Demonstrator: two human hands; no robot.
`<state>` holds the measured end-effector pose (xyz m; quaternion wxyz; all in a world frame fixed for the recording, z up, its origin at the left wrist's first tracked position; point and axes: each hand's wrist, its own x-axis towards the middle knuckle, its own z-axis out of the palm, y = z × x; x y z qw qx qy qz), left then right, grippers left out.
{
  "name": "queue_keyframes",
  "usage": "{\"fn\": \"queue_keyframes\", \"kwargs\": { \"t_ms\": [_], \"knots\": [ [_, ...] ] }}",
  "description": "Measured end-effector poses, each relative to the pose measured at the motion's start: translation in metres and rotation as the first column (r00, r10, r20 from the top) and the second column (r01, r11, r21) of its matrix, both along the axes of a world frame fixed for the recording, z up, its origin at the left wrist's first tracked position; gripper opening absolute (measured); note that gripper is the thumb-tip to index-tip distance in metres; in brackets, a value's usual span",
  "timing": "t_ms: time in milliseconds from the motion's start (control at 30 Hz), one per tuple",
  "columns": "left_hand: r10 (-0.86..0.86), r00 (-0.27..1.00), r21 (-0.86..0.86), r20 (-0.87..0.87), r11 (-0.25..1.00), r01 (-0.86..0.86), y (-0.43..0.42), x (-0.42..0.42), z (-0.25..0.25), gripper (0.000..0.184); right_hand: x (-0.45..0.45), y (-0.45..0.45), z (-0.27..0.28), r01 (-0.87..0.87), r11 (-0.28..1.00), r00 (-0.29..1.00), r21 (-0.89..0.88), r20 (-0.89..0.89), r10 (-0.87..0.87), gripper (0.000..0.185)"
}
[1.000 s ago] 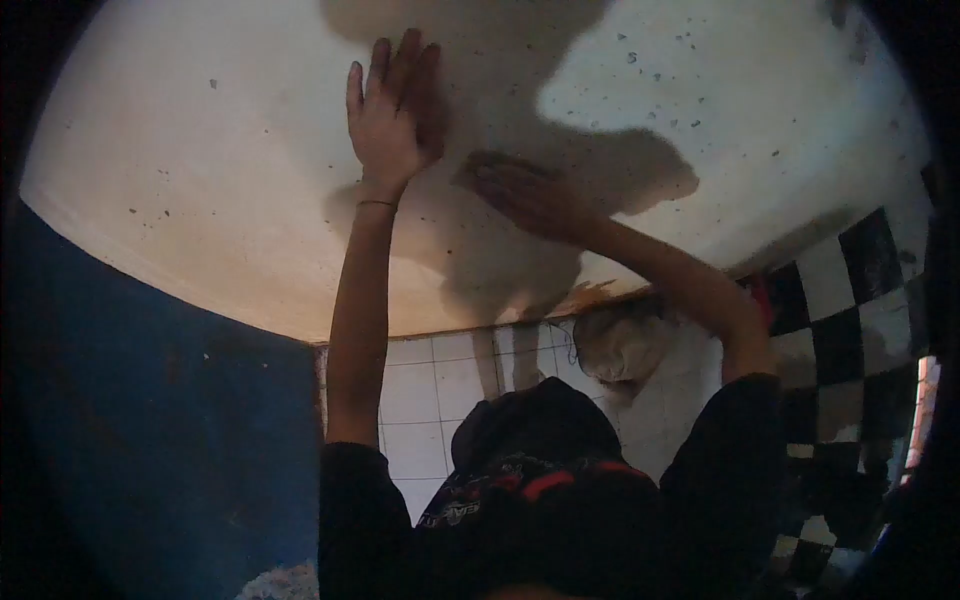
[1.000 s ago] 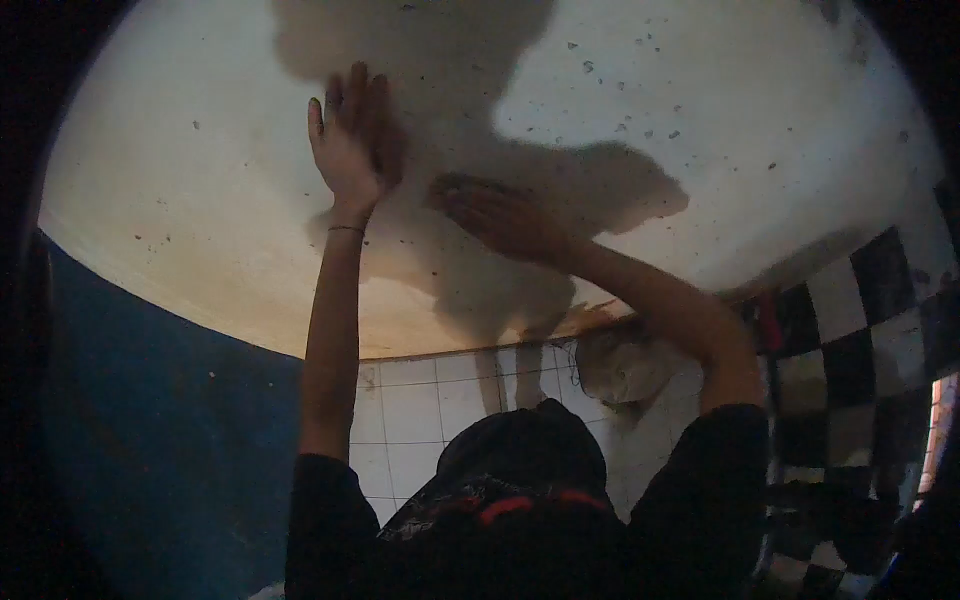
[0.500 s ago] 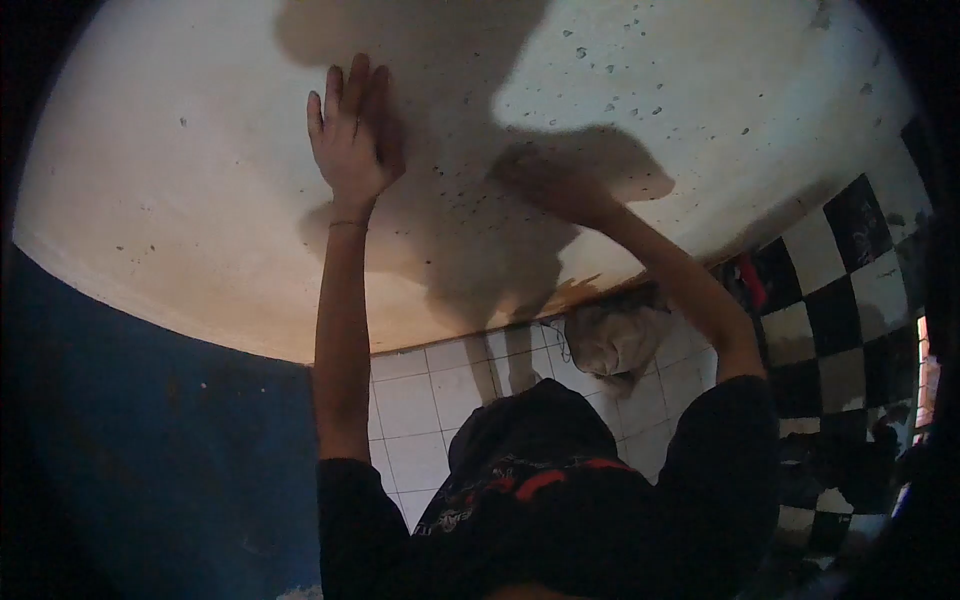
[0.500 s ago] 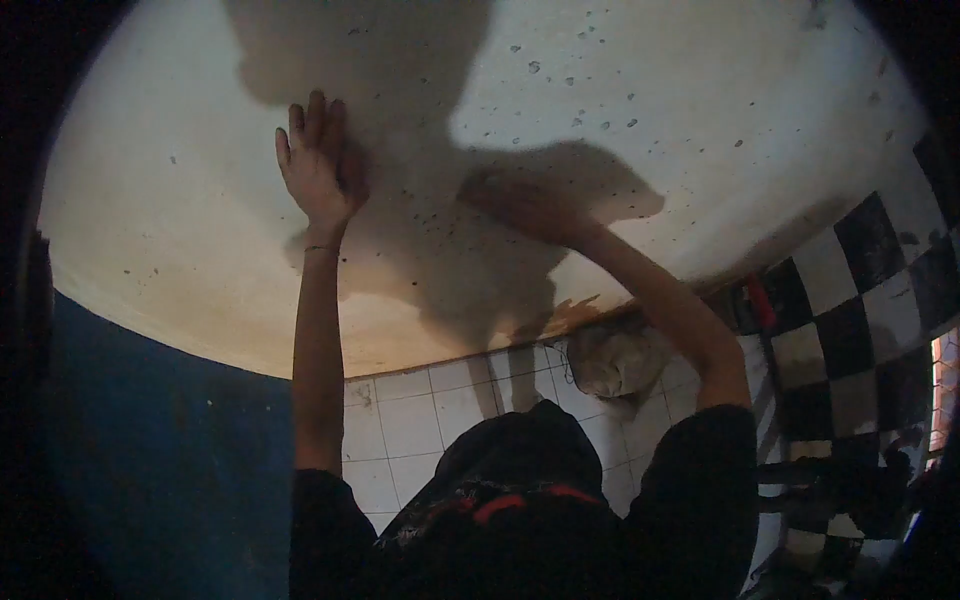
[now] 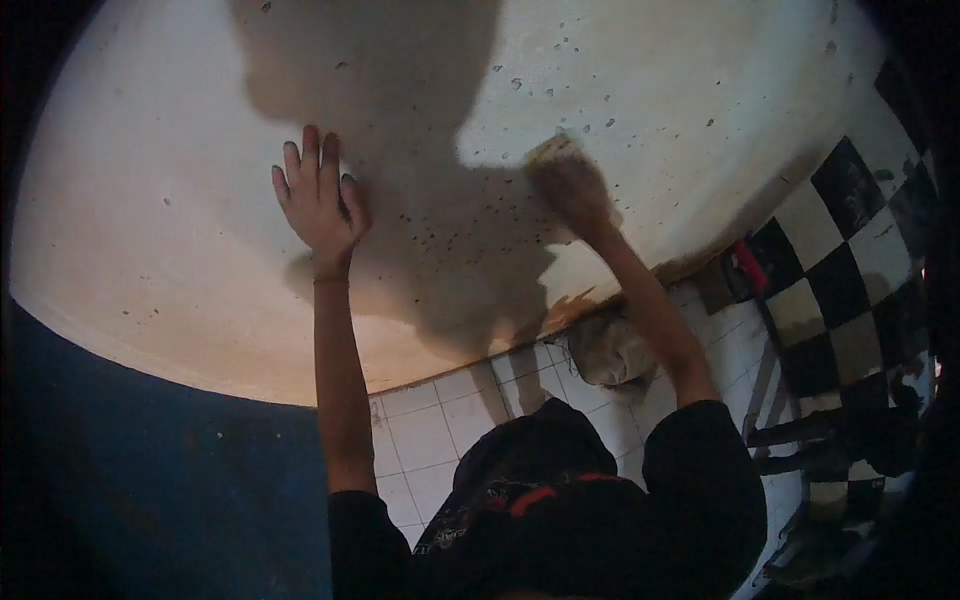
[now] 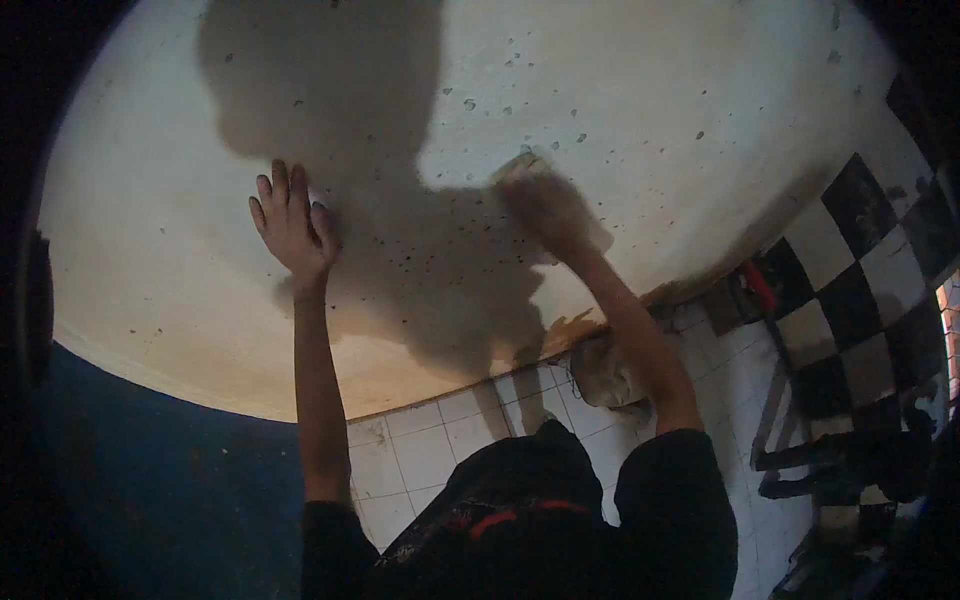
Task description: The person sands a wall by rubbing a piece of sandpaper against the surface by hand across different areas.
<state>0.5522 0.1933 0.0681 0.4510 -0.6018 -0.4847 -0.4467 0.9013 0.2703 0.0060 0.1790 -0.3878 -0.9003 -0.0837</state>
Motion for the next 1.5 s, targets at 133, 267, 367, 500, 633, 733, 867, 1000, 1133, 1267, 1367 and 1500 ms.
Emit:
{"fn": "queue_keyframes", "kwargs": {
  "t_ms": [133,267,367,500,633,733,867,1000,1133,1267,1367,1500],
  "knots": [
    [0.024,1.0,-0.068,0.018,0.997,-0.023,-0.004,0.0,0.002,0.049,0.016,0.04,-0.055,0.237,0.875,0.83,0.422,-0.555,0.043,0.051],
    [0.042,0.999,-0.106,0.022,0.994,-0.039,-0.006,0.001,0.004,0.051,0.016,0.028,-0.092,-0.163,0.824,0.933,0.542,-0.187,0.307,0.053],
    [0.027,1.0,-0.071,0.012,0.997,-0.026,-0.006,-0.001,0.003,0.051,0.06,0.057,-0.104,-0.279,0.855,0.934,0.436,-0.085,0.348,0.055],
    [0.028,1.0,-0.037,0.006,0.999,-0.027,-0.005,0.004,0.005,0.052,0.047,0.033,-0.042,0.296,0.858,0.758,0.421,-0.649,0.057,0.053],
    [0.018,1.0,-0.023,0.014,1.0,-0.018,-0.005,0.003,0.005,0.049,0.021,0.04,-0.099,0.179,0.821,0.95,0.542,-0.312,-0.002,0.056],
    [0.028,1.0,-0.016,0.008,0.999,-0.028,-0.003,0.002,0.003,0.05,0.051,0.047,-0.102,-0.276,0.778,0.96,0.565,0.117,0.255,0.057],
    [0.064,0.998,-0.028,-0.014,0.998,-0.065,-0.005,0.002,0.004,0.054,0.124,0.06,-0.053,0.254,0.863,0.905,0.436,-0.422,-0.053,0.062],
    [0.059,0.997,0.037,-0.048,0.998,-0.057,-0.004,0.005,0.005,0.053,0.105,0.085,-0.116,0.327,0.929,0.617,0.173,-0.784,-0.071,0.064],
    [0.07,0.994,0.07,-0.09,0.996,-0.063,-0.005,0.005,0.008,0.053,0.122,0.049,-0.098,0.161,0.881,0.924,0.444,-0.382,0.024,0.061],
    [0.095,0.992,0.054,-0.083,0.994,-0.091,-0.016,0.01,0.012,0.053,0.204,0.072,-0.052,0.05,0.984,0.861,0.169,-0.507,0.043,0.06],
    [0.058,0.993,0.093,-0.099,0.994,-0.049,-0.023,0.02,0.018,0.051,0.21,0.075,-0.028,0.205,0.976,0.509,-0.075,-0.843,-0.172,0.058],
    [0.074,0.997,0.093,-0.021,0.993,-0.071,-0.023,0.033,0.016,0.053,0.174,0.088,-0.096,0.289,0.893,0.786,0.345,-0.619,-0.015,0.057]
  ]
}}
